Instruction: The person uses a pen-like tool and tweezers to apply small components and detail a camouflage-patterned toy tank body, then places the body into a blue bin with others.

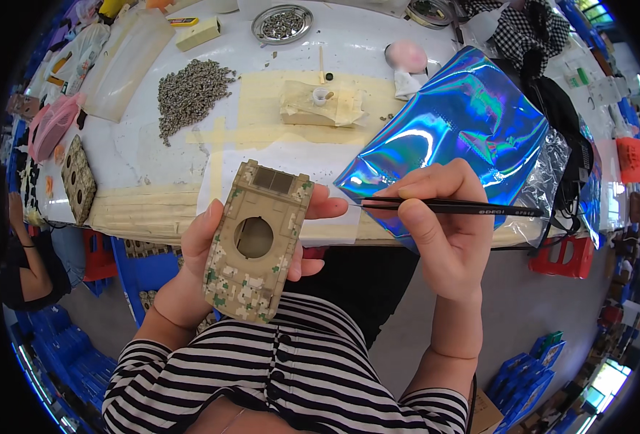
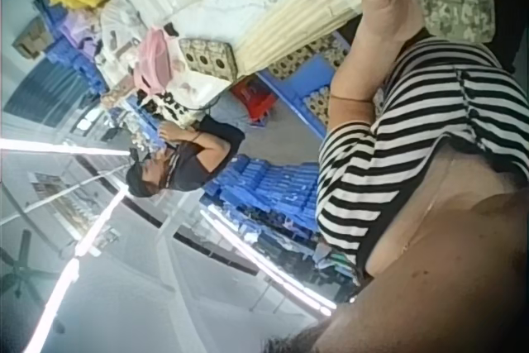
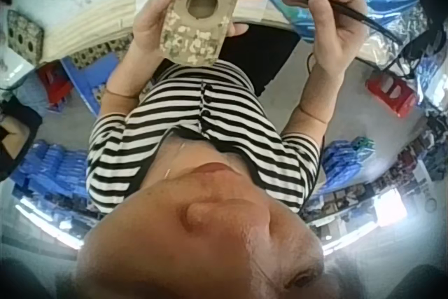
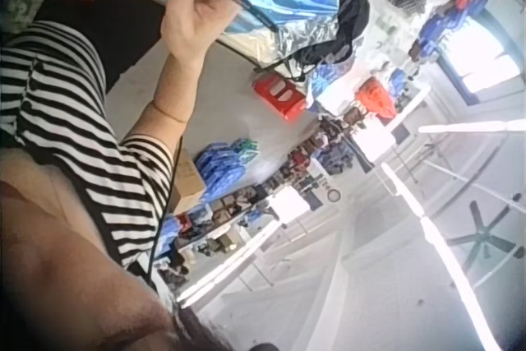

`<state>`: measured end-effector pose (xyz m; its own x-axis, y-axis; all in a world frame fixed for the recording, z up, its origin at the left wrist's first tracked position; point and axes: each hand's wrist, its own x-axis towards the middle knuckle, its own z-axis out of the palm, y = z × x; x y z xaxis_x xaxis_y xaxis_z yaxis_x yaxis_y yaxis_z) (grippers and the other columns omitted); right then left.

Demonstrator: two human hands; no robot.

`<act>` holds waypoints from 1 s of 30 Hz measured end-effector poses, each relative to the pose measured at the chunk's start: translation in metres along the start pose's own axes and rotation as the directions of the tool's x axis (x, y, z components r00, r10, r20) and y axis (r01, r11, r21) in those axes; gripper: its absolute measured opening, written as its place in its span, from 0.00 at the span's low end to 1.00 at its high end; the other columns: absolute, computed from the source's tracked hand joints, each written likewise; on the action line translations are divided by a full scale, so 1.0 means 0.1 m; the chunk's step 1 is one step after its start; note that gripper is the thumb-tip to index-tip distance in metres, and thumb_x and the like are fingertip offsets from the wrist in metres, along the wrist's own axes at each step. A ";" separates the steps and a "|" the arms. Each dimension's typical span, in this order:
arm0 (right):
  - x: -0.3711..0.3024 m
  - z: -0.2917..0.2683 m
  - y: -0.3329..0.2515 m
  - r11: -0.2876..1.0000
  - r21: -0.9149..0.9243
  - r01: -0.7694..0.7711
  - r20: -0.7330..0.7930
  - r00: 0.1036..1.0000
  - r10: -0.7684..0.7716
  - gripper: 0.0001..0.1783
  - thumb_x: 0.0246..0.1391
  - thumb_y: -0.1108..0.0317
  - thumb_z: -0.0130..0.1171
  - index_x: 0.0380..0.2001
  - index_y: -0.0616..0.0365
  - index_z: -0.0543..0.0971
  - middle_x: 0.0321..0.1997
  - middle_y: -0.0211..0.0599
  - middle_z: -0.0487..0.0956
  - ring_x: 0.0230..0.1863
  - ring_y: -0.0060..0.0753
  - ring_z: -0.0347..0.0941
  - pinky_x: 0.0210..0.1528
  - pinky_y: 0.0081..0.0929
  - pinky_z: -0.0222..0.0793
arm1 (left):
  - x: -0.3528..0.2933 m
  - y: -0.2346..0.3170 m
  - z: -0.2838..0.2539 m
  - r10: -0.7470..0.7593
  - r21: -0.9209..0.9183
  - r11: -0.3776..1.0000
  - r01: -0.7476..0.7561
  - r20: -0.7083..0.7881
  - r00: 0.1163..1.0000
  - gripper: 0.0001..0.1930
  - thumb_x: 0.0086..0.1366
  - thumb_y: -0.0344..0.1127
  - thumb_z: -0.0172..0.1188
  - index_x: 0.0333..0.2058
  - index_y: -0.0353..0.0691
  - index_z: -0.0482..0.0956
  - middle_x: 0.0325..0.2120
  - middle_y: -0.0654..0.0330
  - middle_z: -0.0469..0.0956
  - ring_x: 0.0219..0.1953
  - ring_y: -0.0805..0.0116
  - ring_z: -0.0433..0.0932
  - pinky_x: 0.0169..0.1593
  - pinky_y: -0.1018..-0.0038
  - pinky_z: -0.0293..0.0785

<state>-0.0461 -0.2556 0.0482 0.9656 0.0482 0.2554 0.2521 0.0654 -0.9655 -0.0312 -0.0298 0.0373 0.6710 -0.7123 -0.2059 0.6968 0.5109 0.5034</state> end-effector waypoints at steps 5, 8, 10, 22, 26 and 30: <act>0.06 -0.01 -0.01 0.983 0.114 -0.143 0.066 0.988 0.136 0.07 0.58 0.73 0.52 0.32 0.66 0.68 0.33 0.44 0.75 0.34 0.32 0.77 0.38 0.27 0.78 | -0.01 -0.01 -0.06 -0.033 0.030 0.999 0.032 0.053 0.998 0.48 0.57 0.65 0.47 0.61 0.26 0.49 0.59 0.33 0.54 0.35 0.60 0.79 0.54 0.63 0.72; 0.06 -0.02 -0.01 0.973 0.129 -0.194 0.077 0.980 0.185 0.07 0.57 0.73 0.52 0.32 0.66 0.69 0.33 0.43 0.75 0.35 0.31 0.77 0.38 0.27 0.78 | -0.02 -0.01 -0.05 -0.046 0.043 0.998 0.044 0.044 0.998 0.49 0.57 0.65 0.47 0.62 0.26 0.49 0.59 0.33 0.54 0.35 0.60 0.80 0.54 0.63 0.72; 0.05 -0.01 -0.01 0.970 0.123 -0.208 0.068 0.977 0.201 0.07 0.57 0.73 0.53 0.32 0.67 0.69 0.33 0.43 0.75 0.35 0.31 0.77 0.38 0.27 0.78 | -0.03 -0.01 -0.05 -0.048 0.047 0.998 0.047 0.032 0.998 0.49 0.56 0.65 0.47 0.62 0.26 0.49 0.59 0.33 0.54 0.35 0.60 0.80 0.54 0.63 0.72; 0.06 0.01 -0.03 0.958 0.128 -0.257 0.100 0.964 0.246 0.06 0.57 0.74 0.53 0.32 0.67 0.69 0.32 0.42 0.74 0.35 0.30 0.77 0.40 0.26 0.77 | -0.05 -0.01 -0.04 -0.044 0.065 0.997 0.044 0.007 0.999 0.48 0.57 0.65 0.47 0.61 0.26 0.51 0.58 0.33 0.55 0.41 0.57 0.79 0.54 0.64 0.72; 0.06 0.00 -0.04 0.956 0.117 -0.270 0.099 0.961 0.259 0.06 0.57 0.74 0.53 0.32 0.67 0.69 0.32 0.42 0.74 0.35 0.30 0.77 0.40 0.26 0.77 | -0.05 -0.03 -0.06 -0.027 0.067 0.997 0.027 0.003 1.000 0.47 0.57 0.64 0.47 0.60 0.25 0.52 0.57 0.31 0.56 0.42 0.56 0.79 0.53 0.64 0.72; 0.06 0.00 -0.03 0.954 0.111 -0.278 0.100 0.958 0.268 0.06 0.57 0.74 0.52 0.32 0.67 0.69 0.32 0.42 0.74 0.35 0.30 0.77 0.40 0.26 0.77 | -0.05 -0.03 -0.08 -0.023 0.076 0.997 0.022 0.019 1.000 0.47 0.57 0.64 0.47 0.60 0.25 0.53 0.57 0.31 0.56 0.42 0.57 0.79 0.53 0.65 0.73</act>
<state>-0.0408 -0.2551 0.0532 0.9866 0.1630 -0.0085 -0.0349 0.1600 -0.9865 -0.0342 -0.0238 0.0304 0.6497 -0.7329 -0.2019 0.6899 0.4569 0.5615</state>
